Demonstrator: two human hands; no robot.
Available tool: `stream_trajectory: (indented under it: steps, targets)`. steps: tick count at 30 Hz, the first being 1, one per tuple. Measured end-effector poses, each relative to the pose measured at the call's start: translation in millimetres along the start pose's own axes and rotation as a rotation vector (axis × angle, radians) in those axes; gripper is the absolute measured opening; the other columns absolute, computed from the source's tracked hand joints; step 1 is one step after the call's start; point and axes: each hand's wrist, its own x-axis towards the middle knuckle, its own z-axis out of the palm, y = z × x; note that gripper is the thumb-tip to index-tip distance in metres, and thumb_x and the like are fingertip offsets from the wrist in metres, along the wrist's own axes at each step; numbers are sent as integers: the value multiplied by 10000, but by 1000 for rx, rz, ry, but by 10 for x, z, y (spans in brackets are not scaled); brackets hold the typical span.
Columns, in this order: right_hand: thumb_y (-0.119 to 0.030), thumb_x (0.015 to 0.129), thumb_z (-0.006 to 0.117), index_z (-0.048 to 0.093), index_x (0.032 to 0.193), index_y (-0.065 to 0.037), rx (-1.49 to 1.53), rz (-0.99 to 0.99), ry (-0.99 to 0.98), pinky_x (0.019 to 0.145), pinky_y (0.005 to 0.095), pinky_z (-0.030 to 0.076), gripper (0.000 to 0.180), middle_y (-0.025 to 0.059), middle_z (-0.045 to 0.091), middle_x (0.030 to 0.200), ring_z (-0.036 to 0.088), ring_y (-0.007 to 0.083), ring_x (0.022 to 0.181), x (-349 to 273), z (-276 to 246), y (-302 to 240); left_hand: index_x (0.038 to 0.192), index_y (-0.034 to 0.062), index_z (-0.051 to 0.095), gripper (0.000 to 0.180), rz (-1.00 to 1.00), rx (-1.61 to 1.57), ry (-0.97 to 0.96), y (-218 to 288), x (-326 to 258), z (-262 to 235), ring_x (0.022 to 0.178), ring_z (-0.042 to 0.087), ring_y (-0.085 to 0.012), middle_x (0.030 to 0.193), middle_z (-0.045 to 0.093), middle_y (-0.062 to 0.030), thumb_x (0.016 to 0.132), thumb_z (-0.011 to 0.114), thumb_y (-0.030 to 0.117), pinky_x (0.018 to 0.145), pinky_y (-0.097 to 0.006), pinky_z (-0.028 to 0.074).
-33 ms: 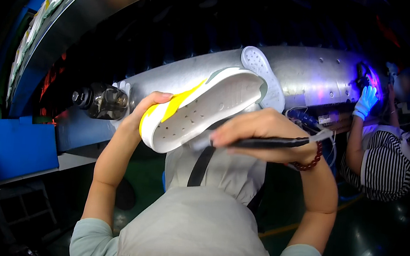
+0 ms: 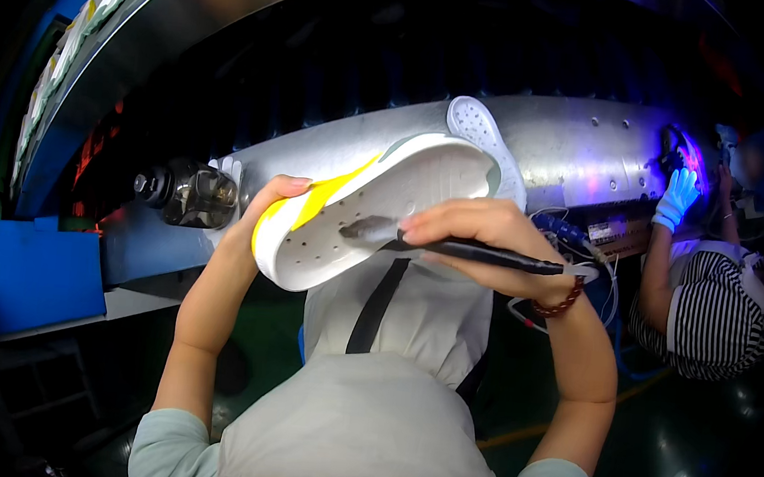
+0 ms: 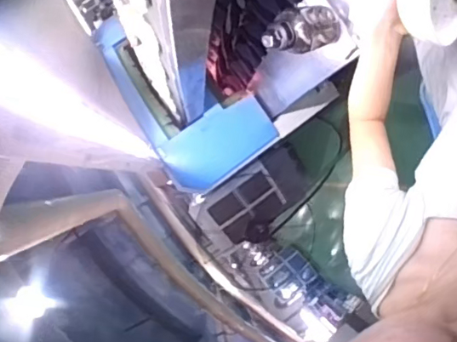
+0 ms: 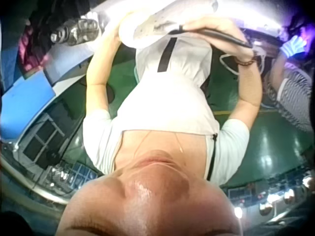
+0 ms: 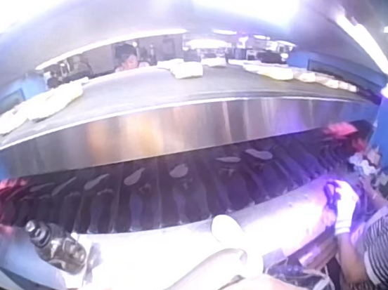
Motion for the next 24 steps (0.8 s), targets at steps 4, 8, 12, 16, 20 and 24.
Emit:
stream_trajectory:
  steps: [4, 8, 12, 16, 20, 24]
  targets:
    - [13, 682, 628, 616, 872, -34, 14, 78, -183, 766, 277, 465, 196, 118, 612, 940, 606, 207, 835, -104, 18, -137, 1062, -35, 513, 475, 79, -98, 65, -26, -55, -57, 753, 610, -183, 988, 580, -165, 717, 525, 291, 665, -252, 494]
    - [14, 694, 618, 610, 900, -18, 15, 62, 60, 773, 270, 461, 209, 128, 606, 950, 596, 211, 864, -95, -15, -49, 1086, -22, 503, 506, 101, -64, 78, -44, -2, -303, 791, 603, -189, 1011, 573, -161, 753, 504, 358, 726, -283, 483]
    - [-3, 700, 617, 621, 869, -24, 33, 53, 66, 753, 264, 462, 171, 108, 621, 919, 596, 195, 857, -141, 92, -23, 1111, -10, 486, 538, 183, -245, -260, 35, -58, -425, 849, 587, -200, 1036, 558, -168, 768, 484, 406, 771, -311, 466]
    - [-52, 636, 677, 641, 846, -53, 35, -58, 62, 738, 269, 447, 213, 70, 637, 863, 564, 179, 806, -72, 53, -338, 1136, 3, 469, 572, 329, -519, -675, 25, 22, -339, 906, 572, -211, 1060, 543, -175, 783, 463, 453, 817, -339, 450]
    - [-21, 629, 655, 630, 829, -20, 87, 103, 301, 743, 268, 437, 202, 100, 609, 845, 555, 198, 849, 18, 202, -139, 1268, 73, 303, 677, 654, -388, -336, -195, 346, 79, 1101, 421, -299, 1270, 361, -93, 817, 250, 576, 921, -524, 325]
    - [-27, 652, 645, 626, 827, -14, 196, 254, 364, 710, 259, 438, 177, 98, 593, 829, 561, 174, 802, 98, 330, 99, 1274, 119, 292, 674, 598, -479, -370, -312, 440, 172, 1028, 459, -354, 1206, 416, -87, 814, 166, 595, 885, -540, 352]
